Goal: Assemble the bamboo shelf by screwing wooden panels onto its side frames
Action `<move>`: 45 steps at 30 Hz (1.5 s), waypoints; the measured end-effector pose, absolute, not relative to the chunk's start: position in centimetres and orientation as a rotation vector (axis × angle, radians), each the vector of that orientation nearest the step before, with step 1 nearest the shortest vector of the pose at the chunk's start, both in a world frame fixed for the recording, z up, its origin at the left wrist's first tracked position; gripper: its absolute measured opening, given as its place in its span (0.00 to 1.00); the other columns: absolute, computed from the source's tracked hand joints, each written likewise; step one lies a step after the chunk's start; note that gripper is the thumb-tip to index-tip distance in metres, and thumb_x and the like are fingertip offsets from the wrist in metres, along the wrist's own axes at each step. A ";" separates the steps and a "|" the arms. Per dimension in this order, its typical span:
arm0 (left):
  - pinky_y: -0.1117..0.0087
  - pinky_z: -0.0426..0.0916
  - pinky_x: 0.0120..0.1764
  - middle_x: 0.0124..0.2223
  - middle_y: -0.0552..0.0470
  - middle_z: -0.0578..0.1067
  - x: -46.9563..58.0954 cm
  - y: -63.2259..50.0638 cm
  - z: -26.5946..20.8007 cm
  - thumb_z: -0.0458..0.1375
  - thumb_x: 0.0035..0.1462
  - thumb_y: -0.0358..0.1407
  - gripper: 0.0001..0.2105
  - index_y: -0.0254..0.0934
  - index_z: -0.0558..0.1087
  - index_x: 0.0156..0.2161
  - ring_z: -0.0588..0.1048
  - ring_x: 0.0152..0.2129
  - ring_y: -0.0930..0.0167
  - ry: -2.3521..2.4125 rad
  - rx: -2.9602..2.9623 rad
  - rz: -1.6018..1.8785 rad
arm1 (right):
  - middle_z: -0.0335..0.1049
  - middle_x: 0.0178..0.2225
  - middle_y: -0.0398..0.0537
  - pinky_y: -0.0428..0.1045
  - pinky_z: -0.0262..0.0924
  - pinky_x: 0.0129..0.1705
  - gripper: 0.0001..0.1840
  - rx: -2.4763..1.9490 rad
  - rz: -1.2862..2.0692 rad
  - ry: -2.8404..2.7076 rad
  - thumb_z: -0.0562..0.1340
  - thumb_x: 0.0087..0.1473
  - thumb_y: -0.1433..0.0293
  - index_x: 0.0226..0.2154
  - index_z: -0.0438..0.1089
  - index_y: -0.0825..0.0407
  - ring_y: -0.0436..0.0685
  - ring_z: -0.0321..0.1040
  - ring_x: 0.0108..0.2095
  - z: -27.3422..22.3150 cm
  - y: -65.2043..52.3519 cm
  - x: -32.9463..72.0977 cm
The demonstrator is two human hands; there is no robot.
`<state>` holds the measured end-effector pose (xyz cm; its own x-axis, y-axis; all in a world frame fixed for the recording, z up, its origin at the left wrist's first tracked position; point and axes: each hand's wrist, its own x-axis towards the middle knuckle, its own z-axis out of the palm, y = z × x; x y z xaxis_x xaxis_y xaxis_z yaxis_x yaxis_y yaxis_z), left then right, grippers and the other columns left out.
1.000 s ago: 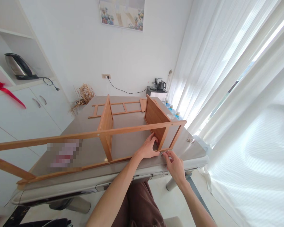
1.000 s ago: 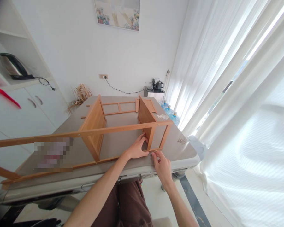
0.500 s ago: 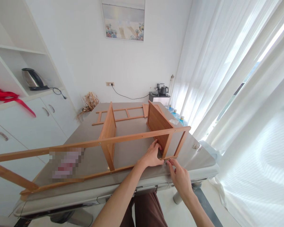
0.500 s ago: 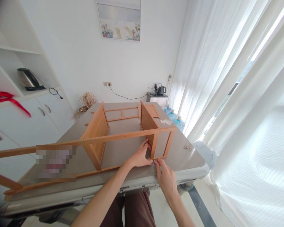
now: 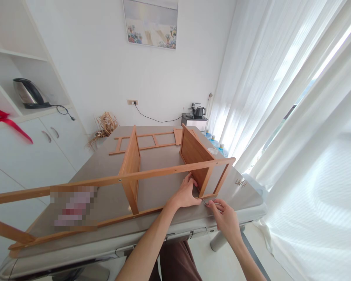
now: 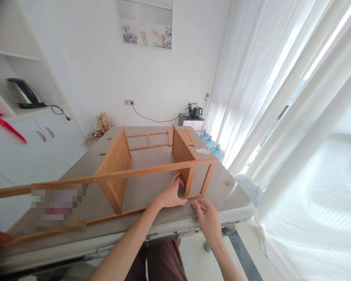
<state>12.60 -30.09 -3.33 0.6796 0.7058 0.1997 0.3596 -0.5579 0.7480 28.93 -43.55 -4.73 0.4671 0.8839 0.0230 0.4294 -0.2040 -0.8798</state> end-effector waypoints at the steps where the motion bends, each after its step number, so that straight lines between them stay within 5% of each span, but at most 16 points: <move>1: 0.53 0.54 0.66 0.68 0.40 0.51 12.5 -30.0 -3.3 0.70 0.41 0.40 0.25 0.40 0.64 0.44 0.45 0.69 0.55 0.805 2.187 0.647 | 0.80 0.37 0.49 0.47 0.57 0.15 0.23 -1.812 0.580 -1.146 0.57 0.56 0.46 0.35 0.71 0.48 0.52 0.64 0.13 -4.7 -43.7 28.7; 6: 0.52 0.55 0.65 0.69 0.42 0.51 12.3 -29.9 -3.4 0.69 0.43 0.40 0.24 0.41 0.65 0.44 0.46 0.69 0.55 0.786 2.179 0.680 | 0.79 0.37 0.46 0.47 0.63 0.27 0.21 -1.815 0.320 -1.331 0.54 0.61 0.48 0.37 0.70 0.46 0.51 0.66 0.20 -5.2 -43.9 28.1; 14: 0.54 0.61 0.62 0.69 0.41 0.51 12.5 -31.2 -2.8 0.66 0.45 0.40 0.22 0.40 0.64 0.45 0.59 0.63 0.53 0.837 2.366 0.723 | 0.78 0.37 0.45 0.47 0.60 0.28 0.21 -1.864 0.188 -1.467 0.50 0.64 0.49 0.39 0.68 0.46 0.52 0.66 0.20 -5.8 -43.8 28.0; 24: 0.51 0.64 0.59 0.70 0.40 0.49 12.5 -31.4 -2.4 0.65 0.47 0.41 0.22 0.39 0.64 0.45 0.62 0.61 0.52 0.851 2.399 0.679 | 0.78 0.33 0.43 0.47 0.55 0.25 0.21 -1.915 -0.108 -1.670 0.46 0.67 0.54 0.42 0.70 0.46 0.55 0.74 0.25 -6.2 -43.6 27.9; 28: 0.53 0.63 0.60 0.70 0.42 0.49 12.5 -31.4 -2.3 0.65 0.47 0.41 0.22 0.39 0.64 0.46 0.61 0.62 0.53 0.841 2.394 0.689 | 0.79 0.34 0.44 0.47 0.59 0.27 0.20 -1.899 0.079 -1.546 0.49 0.65 0.52 0.41 0.70 0.46 0.55 0.73 0.24 -5.4 -43.4 27.7; 34: 0.53 0.62 0.61 0.69 0.42 0.50 12.4 -31.4 -2.5 0.65 0.47 0.40 0.22 0.39 0.64 0.46 0.60 0.63 0.53 0.845 2.394 0.709 | 0.80 0.35 0.45 0.49 0.58 0.17 0.24 -1.885 0.647 -1.065 0.56 0.56 0.45 0.36 0.67 0.47 0.50 0.60 0.10 -3.7 -43.0 27.8; 45: 0.54 0.62 0.61 0.70 0.42 0.50 12.5 -31.2 -2.9 0.65 0.47 0.40 0.21 0.39 0.65 0.45 0.61 0.62 0.54 0.838 2.384 0.719 | 0.79 0.39 0.48 0.48 0.59 0.19 0.23 -1.809 0.633 -1.077 0.57 0.55 0.45 0.36 0.68 0.48 0.50 0.62 0.13 -4.2 -43.9 27.5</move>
